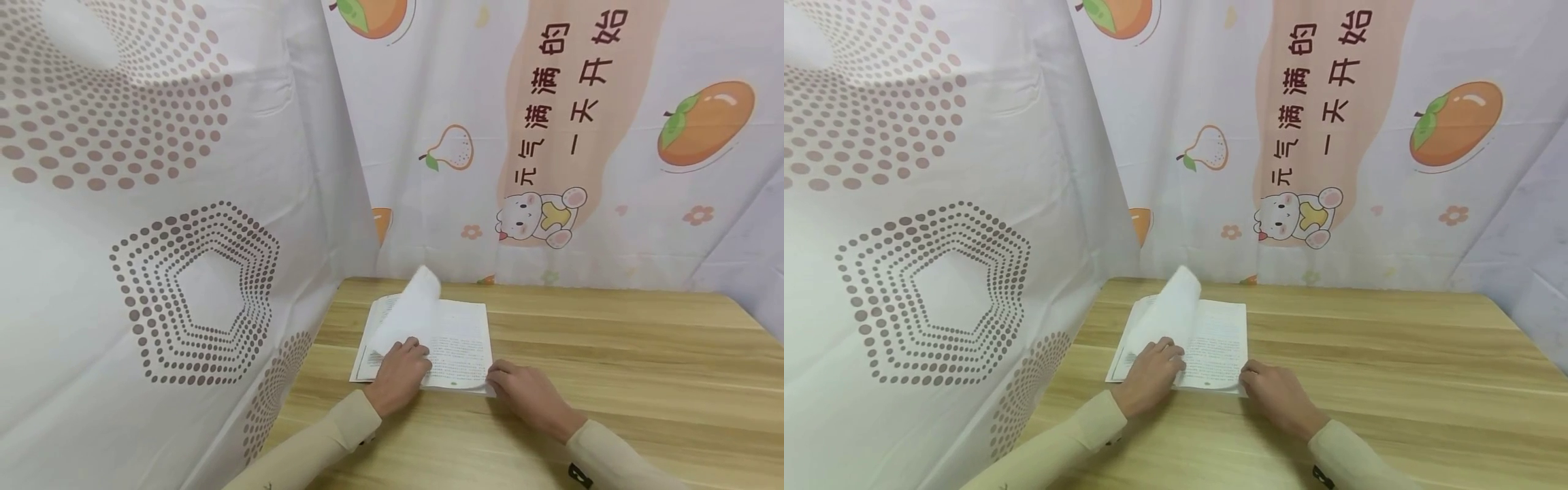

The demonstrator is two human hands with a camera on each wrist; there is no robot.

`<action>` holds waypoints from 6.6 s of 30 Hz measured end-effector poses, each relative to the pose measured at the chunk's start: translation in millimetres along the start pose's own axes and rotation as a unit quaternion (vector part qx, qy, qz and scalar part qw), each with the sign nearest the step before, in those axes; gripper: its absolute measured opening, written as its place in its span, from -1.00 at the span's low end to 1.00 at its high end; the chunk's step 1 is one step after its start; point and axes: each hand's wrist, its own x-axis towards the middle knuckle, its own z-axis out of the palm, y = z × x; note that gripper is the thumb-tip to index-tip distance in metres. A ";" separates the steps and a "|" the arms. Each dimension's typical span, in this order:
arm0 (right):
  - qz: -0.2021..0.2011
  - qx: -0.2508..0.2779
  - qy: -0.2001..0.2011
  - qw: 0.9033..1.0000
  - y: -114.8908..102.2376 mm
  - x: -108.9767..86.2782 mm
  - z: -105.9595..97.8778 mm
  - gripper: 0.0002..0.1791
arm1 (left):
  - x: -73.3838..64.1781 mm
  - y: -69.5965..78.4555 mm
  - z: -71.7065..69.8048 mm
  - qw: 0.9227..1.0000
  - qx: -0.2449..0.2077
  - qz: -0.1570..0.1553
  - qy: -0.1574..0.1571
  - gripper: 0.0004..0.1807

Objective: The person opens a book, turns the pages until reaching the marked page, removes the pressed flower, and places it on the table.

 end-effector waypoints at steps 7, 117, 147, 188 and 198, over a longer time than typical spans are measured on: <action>-0.005 0.010 0.026 1.000 3.1 -0.1 1.4 -0.88 | -1.7 1.2 -0.2 0.999 -0.015 -0.009 -0.039 -0.88; 0.168 0.119 0.057 0.977 0.4 4.6 -7.4 -0.78 | 1.3 2.4 -8.0 0.998 -0.049 0.008 -0.037 -0.83; 0.071 0.048 -0.045 0.995 1.3 1.5 -5.5 -0.90 | -1.3 -0.6 0.1 0.999 0.031 0.019 0.028 -0.91; 0.045 0.026 0.007 0.999 0.5 5.3 -3.1 -0.87 | -1.3 4.9 -1.3 1.000 -0.002 0.012 -0.028 -0.53; 0.080 0.039 0.004 0.996 0.0 6.8 -3.4 -0.91 | 0.5 4.4 -2.2 1.000 -0.003 0.010 -0.028 -0.54</action>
